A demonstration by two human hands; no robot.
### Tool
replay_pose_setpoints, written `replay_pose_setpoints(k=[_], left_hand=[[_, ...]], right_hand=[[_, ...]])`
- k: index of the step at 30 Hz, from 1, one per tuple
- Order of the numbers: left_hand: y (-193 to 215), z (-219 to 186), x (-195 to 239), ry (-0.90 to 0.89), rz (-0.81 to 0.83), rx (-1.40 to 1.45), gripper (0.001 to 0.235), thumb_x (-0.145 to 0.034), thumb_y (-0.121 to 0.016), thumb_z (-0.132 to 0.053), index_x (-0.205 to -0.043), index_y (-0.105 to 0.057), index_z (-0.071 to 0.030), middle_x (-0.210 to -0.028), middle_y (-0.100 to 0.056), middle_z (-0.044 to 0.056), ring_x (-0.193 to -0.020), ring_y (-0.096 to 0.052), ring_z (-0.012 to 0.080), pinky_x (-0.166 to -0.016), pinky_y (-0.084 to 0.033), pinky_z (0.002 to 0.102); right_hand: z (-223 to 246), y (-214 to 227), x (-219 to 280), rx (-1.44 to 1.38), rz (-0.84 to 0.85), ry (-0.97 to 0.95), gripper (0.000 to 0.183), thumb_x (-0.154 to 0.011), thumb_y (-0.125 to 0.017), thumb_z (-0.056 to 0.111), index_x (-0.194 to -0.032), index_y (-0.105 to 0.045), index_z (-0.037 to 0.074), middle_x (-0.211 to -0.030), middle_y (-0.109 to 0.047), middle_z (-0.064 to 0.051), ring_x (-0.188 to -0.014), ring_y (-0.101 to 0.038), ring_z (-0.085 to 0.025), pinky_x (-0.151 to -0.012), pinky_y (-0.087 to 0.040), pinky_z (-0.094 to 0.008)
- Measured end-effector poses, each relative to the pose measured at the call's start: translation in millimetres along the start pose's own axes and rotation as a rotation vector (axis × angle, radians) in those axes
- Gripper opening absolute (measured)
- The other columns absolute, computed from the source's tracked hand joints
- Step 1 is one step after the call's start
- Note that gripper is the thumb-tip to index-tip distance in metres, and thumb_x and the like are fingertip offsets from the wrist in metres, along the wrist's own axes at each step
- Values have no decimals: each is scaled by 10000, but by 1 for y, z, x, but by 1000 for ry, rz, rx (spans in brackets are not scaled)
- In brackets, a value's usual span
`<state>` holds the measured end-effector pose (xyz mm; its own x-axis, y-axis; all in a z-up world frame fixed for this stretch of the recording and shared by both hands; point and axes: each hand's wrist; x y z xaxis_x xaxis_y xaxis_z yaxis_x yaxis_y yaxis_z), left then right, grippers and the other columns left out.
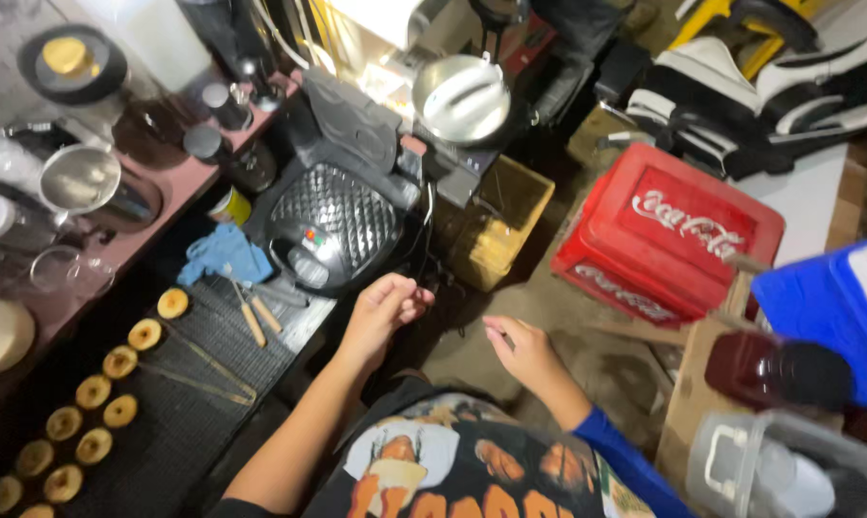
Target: The person uses a hand mixer to blend batter in a metal bowl, then opens a round cake maker to flip and remove cooked doughnuts. The finished doughnuts are placed on a wire rack while the machine is closed to continue cooking.
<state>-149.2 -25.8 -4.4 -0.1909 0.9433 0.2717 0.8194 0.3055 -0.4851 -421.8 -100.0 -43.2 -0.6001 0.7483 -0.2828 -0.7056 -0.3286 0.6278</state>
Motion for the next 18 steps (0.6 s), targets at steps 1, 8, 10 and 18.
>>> replay_pose_setpoints(k=[1, 8, 10, 18], left_hand=[[-7, 1, -11, 18, -13, -23, 195, -1044, -594, -221, -936, -647, -68, -947, -740, 81, -828, -649, 100, -761, -526, 234], [-45, -16, -98, -24, 48, -90, 443, -1077, -479, -400, -845, -645, -60, -965, -774, 94, -853, -711, 161, -769, -528, 317], [-51, -22, -124, -54, 65, -82, 515, -1079, -439, -454, -889, -688, -45, -949, -764, 101, -873, -723, 172, -819, -555, 320], [-42, -43, -217, -159, 76, -34, 522, -1079, -455, -444, -993, -732, -9, -942, -770, 99, -856, -724, 163, -806, -553, 296]], right_hand=[[-5, 6, -7, -13, -68, 114, 179, -944, -678, 115, -1105, -723, 51, -940, -766, -152, -864, -750, -296, -770, -590, -375], [-41, 47, -70, -260, 152, -61, 348, -1040, -483, 127, -1345, -642, 71, -860, -776, -103, -785, -773, -185, -763, -611, -316], [-45, 62, -92, -264, 201, 0, 370, -1044, -471, 126, -1383, -605, 62, -919, -778, -112, -832, -778, -193, -792, -607, -315], [-55, 96, -212, -97, 325, 14, 370, -975, -596, 142, -1333, -619, 49, -913, -789, -105, -824, -778, -197, -756, -599, -322]])
Point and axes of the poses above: each hand's wrist, its own x-axis away from the middle knuckle, its own y-axis out of the back of the hand, z = x × y
